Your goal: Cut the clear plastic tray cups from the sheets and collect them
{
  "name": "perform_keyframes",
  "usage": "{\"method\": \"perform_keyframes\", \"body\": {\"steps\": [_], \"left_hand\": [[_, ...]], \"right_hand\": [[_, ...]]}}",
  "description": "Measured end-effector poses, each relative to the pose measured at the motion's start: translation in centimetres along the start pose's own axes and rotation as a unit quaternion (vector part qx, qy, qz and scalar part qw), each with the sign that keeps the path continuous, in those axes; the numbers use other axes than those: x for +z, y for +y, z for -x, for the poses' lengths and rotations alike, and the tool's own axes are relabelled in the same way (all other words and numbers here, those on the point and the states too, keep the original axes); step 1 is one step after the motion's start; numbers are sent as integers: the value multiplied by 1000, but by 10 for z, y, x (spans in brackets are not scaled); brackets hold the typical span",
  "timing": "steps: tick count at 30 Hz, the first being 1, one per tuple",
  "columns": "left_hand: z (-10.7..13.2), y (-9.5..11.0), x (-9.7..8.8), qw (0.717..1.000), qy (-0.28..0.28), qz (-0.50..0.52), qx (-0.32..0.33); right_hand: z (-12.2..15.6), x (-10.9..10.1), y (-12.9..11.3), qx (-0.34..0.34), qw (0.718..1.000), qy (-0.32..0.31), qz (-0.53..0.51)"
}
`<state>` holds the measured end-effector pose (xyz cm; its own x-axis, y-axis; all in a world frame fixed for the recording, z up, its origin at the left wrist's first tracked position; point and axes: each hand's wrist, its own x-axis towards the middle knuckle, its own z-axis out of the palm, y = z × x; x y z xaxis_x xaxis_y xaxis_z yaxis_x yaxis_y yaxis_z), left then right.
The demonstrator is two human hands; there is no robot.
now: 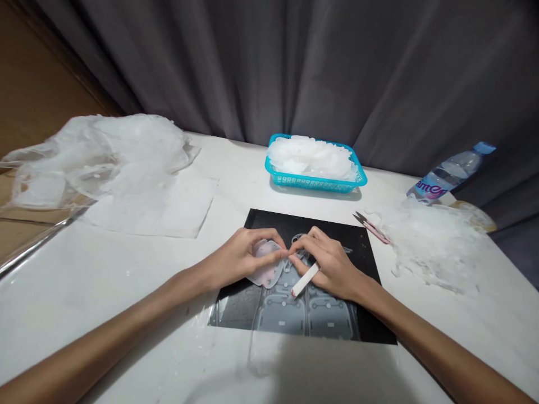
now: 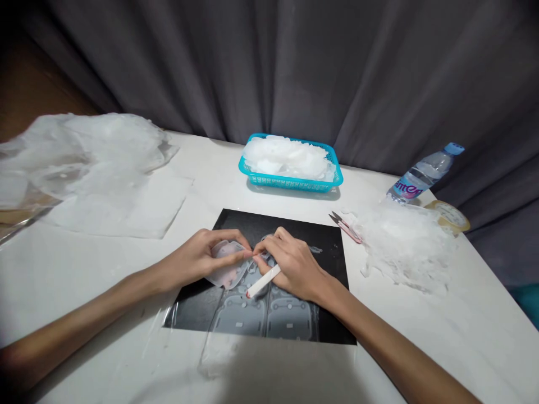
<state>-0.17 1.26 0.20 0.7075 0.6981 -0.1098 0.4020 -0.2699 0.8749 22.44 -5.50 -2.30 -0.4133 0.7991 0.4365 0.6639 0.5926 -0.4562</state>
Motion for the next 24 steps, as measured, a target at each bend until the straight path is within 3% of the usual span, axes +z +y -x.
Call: {"method": "perform_keyframes", "body": {"steps": [2, 4, 6, 8, 10, 12, 14, 19, 24], "left_hand": [[-4, -6, 1, 996, 70, 50, -30], [-9, -9, -2, 974, 169, 130, -75], [-11, -9, -5, 951, 216, 193, -103], [-10, -3, -7, 950, 194, 225, -91], [-5, 3, -7, 954, 154, 251, -64], [-1, 9, -4, 954, 113, 272, -46], [2, 11, -2, 956, 87, 278, -34], [5, 7, 2, 951, 47, 305, -37], [7, 6, 8, 948, 41, 314, -44]], "right_hand": [[2, 2, -2, -27, 999, 7, 31], [4, 2, -3, -59, 997, 22, 38], [6, 3, -4, -67, 996, 60, 19], [7, 3, -2, -17, 993, 118, 8], [7, 4, 0, 75, 984, 163, 20], [5, 5, 3, 154, 971, 177, 37], [5, 6, 5, 191, 964, 178, 50], [7, 6, 2, 170, 965, 190, 60], [7, 4, -4, 102, 984, 144, 38]]}}
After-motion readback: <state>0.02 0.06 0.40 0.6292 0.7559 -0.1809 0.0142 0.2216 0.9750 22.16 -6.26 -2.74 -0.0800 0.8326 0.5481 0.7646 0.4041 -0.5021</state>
